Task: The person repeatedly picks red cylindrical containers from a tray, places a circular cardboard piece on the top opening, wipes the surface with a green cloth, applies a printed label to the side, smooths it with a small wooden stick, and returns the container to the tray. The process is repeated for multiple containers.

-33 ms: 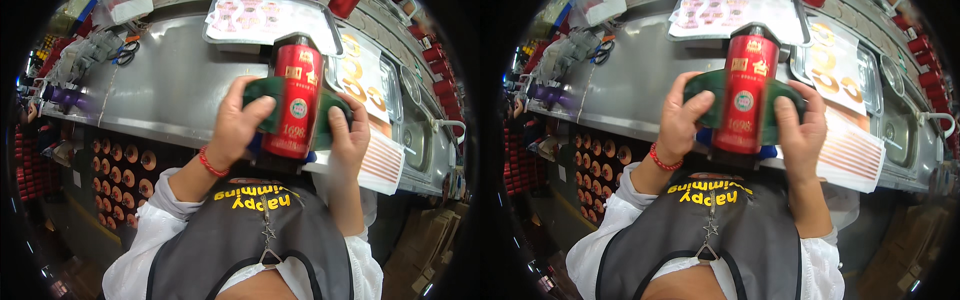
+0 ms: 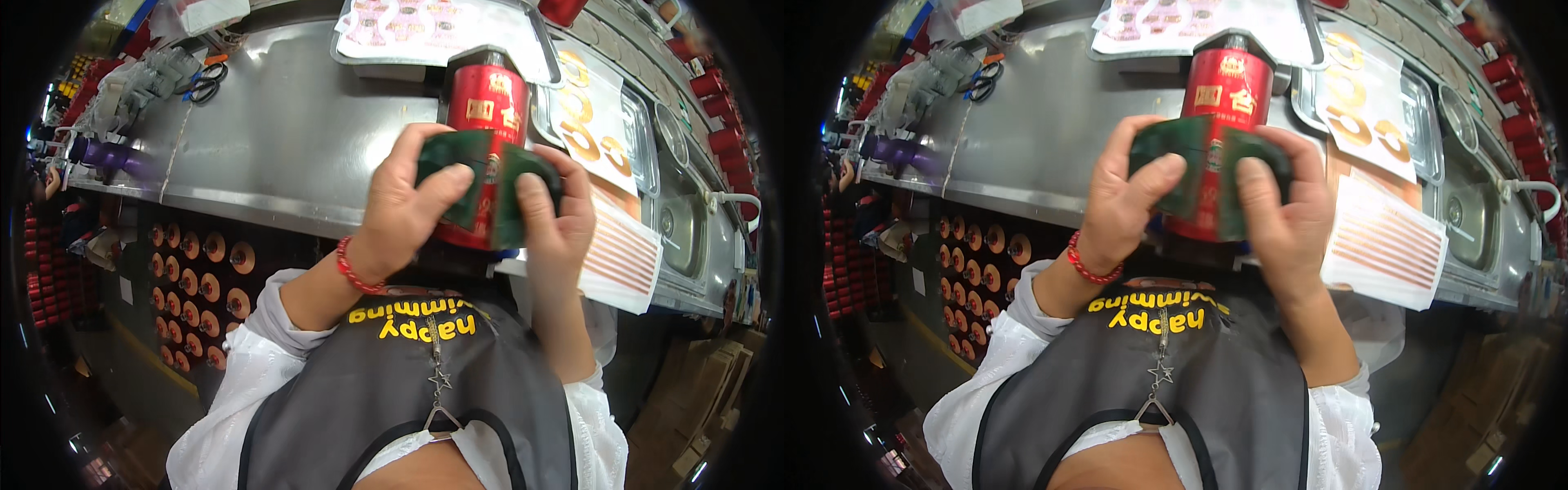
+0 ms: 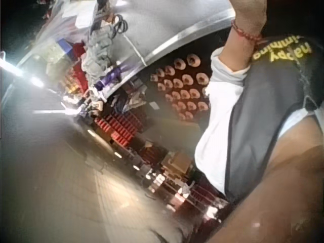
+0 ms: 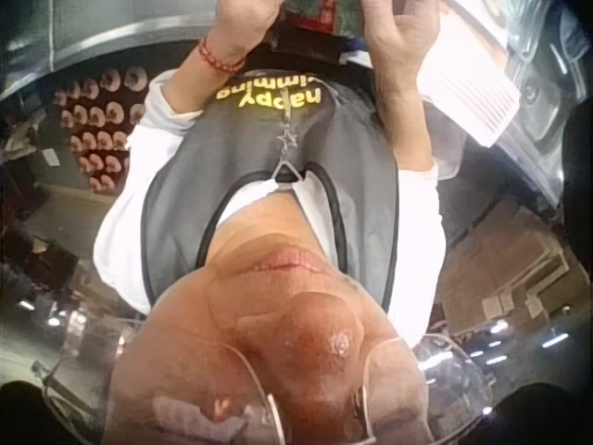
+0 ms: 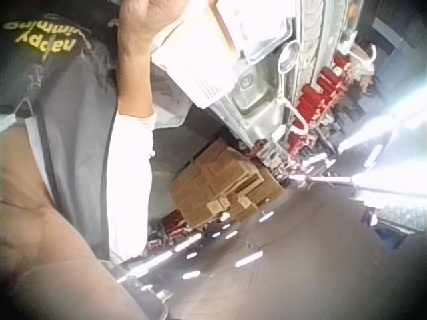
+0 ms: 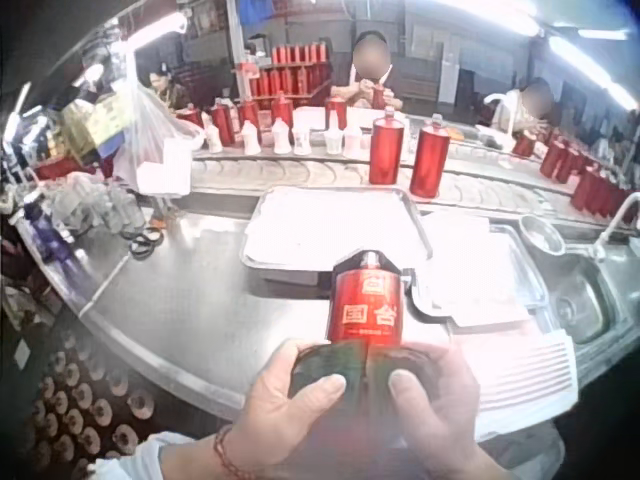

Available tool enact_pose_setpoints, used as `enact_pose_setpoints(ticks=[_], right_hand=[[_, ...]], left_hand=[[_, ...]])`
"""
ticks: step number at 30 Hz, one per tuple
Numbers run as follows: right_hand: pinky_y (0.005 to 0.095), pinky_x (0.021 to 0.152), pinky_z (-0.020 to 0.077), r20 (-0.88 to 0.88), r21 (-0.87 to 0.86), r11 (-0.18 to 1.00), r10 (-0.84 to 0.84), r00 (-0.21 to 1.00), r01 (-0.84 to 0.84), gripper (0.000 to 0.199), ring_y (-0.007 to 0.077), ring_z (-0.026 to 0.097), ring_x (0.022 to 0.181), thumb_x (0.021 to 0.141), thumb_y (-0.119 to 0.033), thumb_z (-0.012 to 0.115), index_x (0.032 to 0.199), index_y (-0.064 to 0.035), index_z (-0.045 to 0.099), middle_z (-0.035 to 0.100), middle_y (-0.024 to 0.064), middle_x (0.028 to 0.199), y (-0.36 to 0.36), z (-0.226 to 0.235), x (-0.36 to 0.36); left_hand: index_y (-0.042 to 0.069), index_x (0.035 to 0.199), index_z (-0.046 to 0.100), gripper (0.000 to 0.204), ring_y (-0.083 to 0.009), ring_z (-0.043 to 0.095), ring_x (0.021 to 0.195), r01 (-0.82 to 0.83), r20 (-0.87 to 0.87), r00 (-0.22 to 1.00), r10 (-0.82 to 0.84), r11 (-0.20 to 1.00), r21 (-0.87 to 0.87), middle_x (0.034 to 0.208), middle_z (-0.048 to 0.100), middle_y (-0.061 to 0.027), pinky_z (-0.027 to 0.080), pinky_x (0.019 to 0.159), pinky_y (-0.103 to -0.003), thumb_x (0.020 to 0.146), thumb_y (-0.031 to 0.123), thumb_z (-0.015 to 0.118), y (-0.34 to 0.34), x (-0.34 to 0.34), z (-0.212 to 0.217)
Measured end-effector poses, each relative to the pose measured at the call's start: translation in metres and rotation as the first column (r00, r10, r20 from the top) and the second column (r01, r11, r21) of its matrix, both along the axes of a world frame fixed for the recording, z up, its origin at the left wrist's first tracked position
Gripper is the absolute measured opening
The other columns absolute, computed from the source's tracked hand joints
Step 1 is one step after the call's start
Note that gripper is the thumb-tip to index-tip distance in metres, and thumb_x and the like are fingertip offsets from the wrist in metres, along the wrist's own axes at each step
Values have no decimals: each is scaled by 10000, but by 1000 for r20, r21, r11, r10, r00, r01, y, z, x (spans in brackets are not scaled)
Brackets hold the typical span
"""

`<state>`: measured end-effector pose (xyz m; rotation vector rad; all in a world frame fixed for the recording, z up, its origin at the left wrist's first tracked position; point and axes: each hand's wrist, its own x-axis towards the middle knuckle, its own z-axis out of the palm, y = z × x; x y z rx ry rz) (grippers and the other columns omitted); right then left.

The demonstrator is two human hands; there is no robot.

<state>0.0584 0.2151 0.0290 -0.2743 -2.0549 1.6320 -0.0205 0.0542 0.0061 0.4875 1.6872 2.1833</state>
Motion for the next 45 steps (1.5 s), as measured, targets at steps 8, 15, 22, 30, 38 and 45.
enact_pose_setpoints(ticks=[8,15,22,30,38,45], right_hand=[[257,823,499,22,-23,1000,2,1000,-1,282,126,605,917,948,-88,651,1206,9,591,649,75,1023,-15,-1,25],[261,804,509,75,-99,987,-121,990,129,260,132,621,897,963,-100,638,1197,4,594,671,78,1004,1,-16,39],[281,818,524,90,-17,989,-142,986,144,263,133,626,896,936,-82,646,1171,25,591,661,71,997,34,-25,15],[256,836,506,70,-8,992,-123,990,123,246,121,618,909,951,-88,642,1177,3,608,666,61,1037,47,-2,-33],[270,791,516,36,-17,1000,15,999,-15,249,102,613,876,939,-124,661,1152,-2,619,684,72,965,39,-9,-67],[300,816,499,64,377,911,-203,977,165,254,201,640,806,904,-115,699,1129,-15,636,669,82,931,73,-5,-72]], left_hand=[[14,1232,515,288,-66,594,870,-31,-33,999,30,999,-31,1006,637,-32,525,767,-235,968,87,601,-15,27,-6],[10,1194,541,260,-74,597,840,-79,67,995,73,992,96,1006,636,-34,522,738,-237,961,100,615,-26,21,-18],[12,1194,543,272,-82,581,853,-78,153,987,57,988,135,997,641,-23,505,755,-261,959,122,622,-18,-7,-19],[23,1254,510,316,-50,595,865,-43,78,996,45,999,-32,996,633,-12,518,701,-214,972,125,607,2,-53,-4],[23,1219,528,299,-46,572,871,10,56,998,-14,998,60,991,625,-14,512,753,-223,960,142,620,30,-62,1],[25,1251,514,323,-40,585,874,-58,221,975,24,987,149,990,629,-6,519,746,-212,973,152,620,19,-60,-22]])
